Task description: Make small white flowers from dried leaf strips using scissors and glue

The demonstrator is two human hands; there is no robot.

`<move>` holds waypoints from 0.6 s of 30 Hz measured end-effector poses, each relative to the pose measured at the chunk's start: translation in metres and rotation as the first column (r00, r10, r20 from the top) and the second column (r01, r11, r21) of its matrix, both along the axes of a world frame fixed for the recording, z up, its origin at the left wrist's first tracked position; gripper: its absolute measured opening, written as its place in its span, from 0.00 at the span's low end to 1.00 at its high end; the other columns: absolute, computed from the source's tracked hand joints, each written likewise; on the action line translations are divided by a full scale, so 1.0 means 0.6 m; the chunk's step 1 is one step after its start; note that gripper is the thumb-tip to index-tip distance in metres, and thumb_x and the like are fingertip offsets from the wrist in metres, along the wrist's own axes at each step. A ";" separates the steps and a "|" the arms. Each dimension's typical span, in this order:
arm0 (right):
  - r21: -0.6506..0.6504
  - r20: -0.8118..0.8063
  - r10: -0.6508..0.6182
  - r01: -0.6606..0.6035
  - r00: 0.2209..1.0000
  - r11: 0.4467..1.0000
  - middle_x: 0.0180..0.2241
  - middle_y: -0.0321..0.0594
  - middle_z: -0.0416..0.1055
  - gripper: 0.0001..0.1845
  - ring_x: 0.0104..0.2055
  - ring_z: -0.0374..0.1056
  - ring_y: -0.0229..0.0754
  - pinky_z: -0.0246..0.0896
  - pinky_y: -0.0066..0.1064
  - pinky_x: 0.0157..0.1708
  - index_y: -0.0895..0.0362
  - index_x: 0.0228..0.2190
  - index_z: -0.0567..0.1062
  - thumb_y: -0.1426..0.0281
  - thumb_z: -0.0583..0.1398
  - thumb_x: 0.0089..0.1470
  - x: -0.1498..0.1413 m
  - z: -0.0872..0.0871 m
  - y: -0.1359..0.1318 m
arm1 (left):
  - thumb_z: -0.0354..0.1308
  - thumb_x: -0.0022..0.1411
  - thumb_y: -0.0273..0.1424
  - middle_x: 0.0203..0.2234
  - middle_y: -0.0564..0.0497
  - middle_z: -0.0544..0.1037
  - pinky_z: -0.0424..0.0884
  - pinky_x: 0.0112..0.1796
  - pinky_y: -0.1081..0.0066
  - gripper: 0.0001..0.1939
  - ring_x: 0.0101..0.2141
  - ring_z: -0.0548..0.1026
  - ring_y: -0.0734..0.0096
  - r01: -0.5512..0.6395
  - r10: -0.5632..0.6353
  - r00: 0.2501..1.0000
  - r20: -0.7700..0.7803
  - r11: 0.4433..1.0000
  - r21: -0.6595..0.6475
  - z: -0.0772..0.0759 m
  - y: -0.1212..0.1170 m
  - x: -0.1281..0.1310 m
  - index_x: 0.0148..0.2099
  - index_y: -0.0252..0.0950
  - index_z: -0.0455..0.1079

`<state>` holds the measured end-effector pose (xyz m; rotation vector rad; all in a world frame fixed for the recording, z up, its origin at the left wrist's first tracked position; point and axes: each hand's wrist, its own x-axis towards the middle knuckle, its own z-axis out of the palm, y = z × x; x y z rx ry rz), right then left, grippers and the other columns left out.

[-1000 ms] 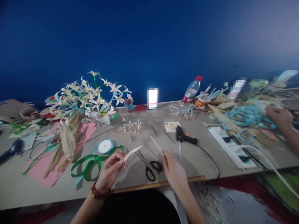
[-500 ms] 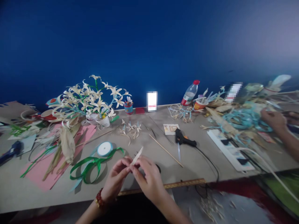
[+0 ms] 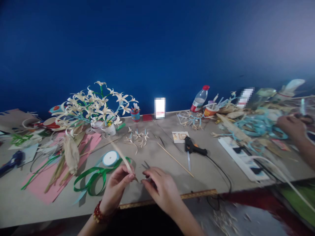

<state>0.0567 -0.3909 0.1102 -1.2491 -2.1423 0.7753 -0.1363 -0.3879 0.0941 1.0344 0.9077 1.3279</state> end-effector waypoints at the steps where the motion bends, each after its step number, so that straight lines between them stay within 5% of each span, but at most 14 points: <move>1: -0.012 0.066 -0.032 0.033 0.997 0.999 0.40 0.44 0.73 0.07 0.40 0.70 0.45 0.63 0.34 0.40 0.55 0.40 0.71 0.68 0.55 0.63 0.012 -0.013 -0.002 | 0.66 0.57 0.30 0.28 0.53 0.73 0.68 0.32 0.74 0.06 0.28 0.69 0.74 -0.002 0.004 0.999 0.038 0.999 -0.042 -0.004 0.000 -0.001 0.33 0.36 0.72; 5: -0.037 0.380 -0.136 0.162 0.915 0.986 0.40 0.46 0.72 0.07 0.39 0.72 0.50 0.65 0.36 0.35 0.56 0.39 0.71 0.67 0.58 0.58 0.057 -0.068 -0.013 | 0.68 0.55 0.31 0.27 0.53 0.74 0.69 0.31 0.75 0.08 0.26 0.70 0.76 -0.047 0.057 0.995 0.078 0.992 -0.120 -0.013 0.004 -0.004 0.32 0.35 0.72; 11: 0.055 0.459 -0.172 0.166 0.872 0.985 0.39 0.45 0.73 0.08 0.36 0.73 0.47 0.65 0.32 0.31 0.55 0.38 0.72 0.73 0.55 0.57 0.066 -0.087 -0.020 | 0.68 0.55 0.33 0.26 0.53 0.74 0.70 0.31 0.75 0.09 0.27 0.72 0.75 -0.097 0.103 0.994 0.028 0.982 -0.161 -0.008 0.017 -0.002 0.33 0.33 0.73; 15: 0.013 0.395 -0.204 0.217 0.896 0.976 0.37 0.45 0.76 0.07 0.34 0.74 0.48 0.64 0.33 0.30 0.56 0.36 0.73 0.72 0.56 0.55 0.068 -0.081 -0.007 | 0.67 0.56 0.33 0.26 0.54 0.74 0.70 0.31 0.74 0.09 0.26 0.72 0.75 -0.122 0.128 0.991 0.026 0.979 -0.161 -0.003 0.021 -0.004 0.32 0.34 0.72; 18: -0.158 0.202 -0.238 0.272 0.950 0.949 0.31 0.42 0.76 0.08 0.31 0.73 0.47 0.64 0.34 0.31 0.55 0.35 0.73 0.65 0.56 0.57 0.078 -0.082 0.001 | 0.66 0.57 0.34 0.27 0.54 0.75 0.70 0.32 0.74 0.10 0.26 0.73 0.75 -0.142 0.149 0.988 0.035 0.978 -0.155 -0.002 0.023 -0.007 0.31 0.34 0.71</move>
